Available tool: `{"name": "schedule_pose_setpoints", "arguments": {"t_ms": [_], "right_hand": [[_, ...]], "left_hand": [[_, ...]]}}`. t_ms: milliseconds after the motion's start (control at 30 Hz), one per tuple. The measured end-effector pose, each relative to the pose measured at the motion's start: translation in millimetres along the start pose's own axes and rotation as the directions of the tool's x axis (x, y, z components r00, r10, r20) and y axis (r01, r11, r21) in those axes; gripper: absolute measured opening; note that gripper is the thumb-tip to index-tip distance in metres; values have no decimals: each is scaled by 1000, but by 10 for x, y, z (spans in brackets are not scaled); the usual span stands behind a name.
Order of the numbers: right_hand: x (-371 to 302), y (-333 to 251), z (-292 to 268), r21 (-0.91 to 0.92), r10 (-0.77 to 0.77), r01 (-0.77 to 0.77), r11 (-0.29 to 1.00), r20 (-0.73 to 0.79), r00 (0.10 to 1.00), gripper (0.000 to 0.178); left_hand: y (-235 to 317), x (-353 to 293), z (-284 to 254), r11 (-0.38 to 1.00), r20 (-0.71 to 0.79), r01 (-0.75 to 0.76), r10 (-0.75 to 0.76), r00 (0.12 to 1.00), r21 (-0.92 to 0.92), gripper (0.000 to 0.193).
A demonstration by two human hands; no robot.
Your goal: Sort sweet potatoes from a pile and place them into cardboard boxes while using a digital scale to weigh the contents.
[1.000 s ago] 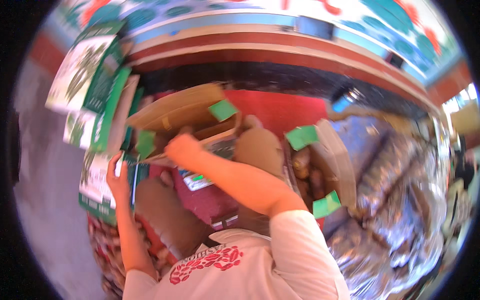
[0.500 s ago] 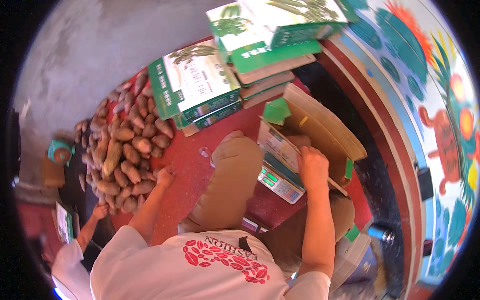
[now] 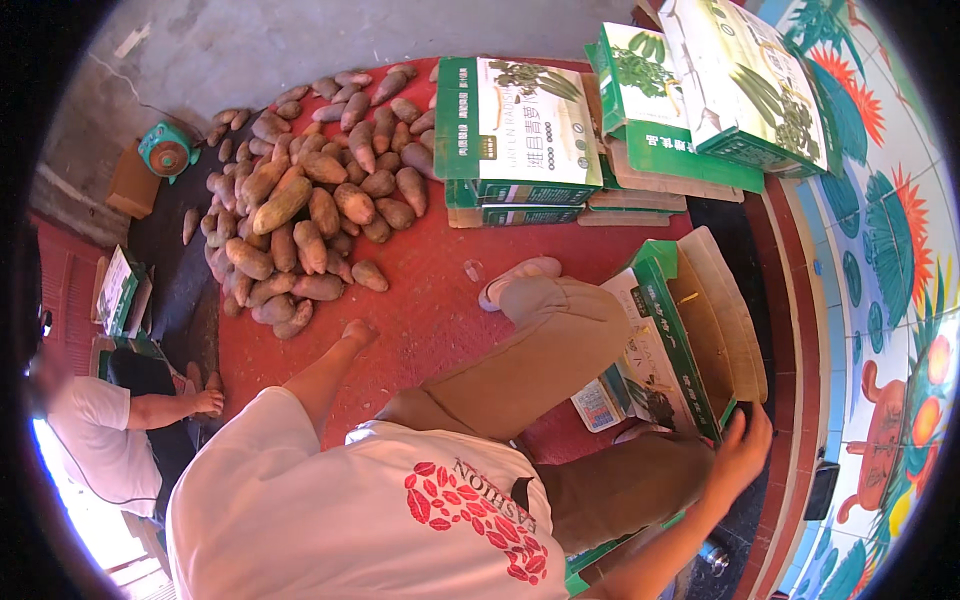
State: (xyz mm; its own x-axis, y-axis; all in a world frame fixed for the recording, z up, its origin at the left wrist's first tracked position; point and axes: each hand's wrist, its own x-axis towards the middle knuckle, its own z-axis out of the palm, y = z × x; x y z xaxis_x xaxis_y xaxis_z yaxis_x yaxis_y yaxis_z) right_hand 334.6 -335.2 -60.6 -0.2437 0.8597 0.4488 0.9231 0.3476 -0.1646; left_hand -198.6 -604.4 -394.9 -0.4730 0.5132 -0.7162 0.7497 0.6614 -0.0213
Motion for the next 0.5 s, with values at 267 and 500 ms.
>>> {"name": "schedule_pose_setpoints", "arguments": {"t_ms": [267, 500], "right_hand": [[-1264, 1405, -513, -366, 321, -259, 894, 120, 939, 28], [-2409, 1647, -815, -526, 644, -407, 747, 422, 638, 42]], "left_hand": [[-141, 340, 496, 991, -24, 20, -17, 1000, 133, 27], [-41, 491, 560, 981, -49, -29, 39, 998, 193, 25]]}}
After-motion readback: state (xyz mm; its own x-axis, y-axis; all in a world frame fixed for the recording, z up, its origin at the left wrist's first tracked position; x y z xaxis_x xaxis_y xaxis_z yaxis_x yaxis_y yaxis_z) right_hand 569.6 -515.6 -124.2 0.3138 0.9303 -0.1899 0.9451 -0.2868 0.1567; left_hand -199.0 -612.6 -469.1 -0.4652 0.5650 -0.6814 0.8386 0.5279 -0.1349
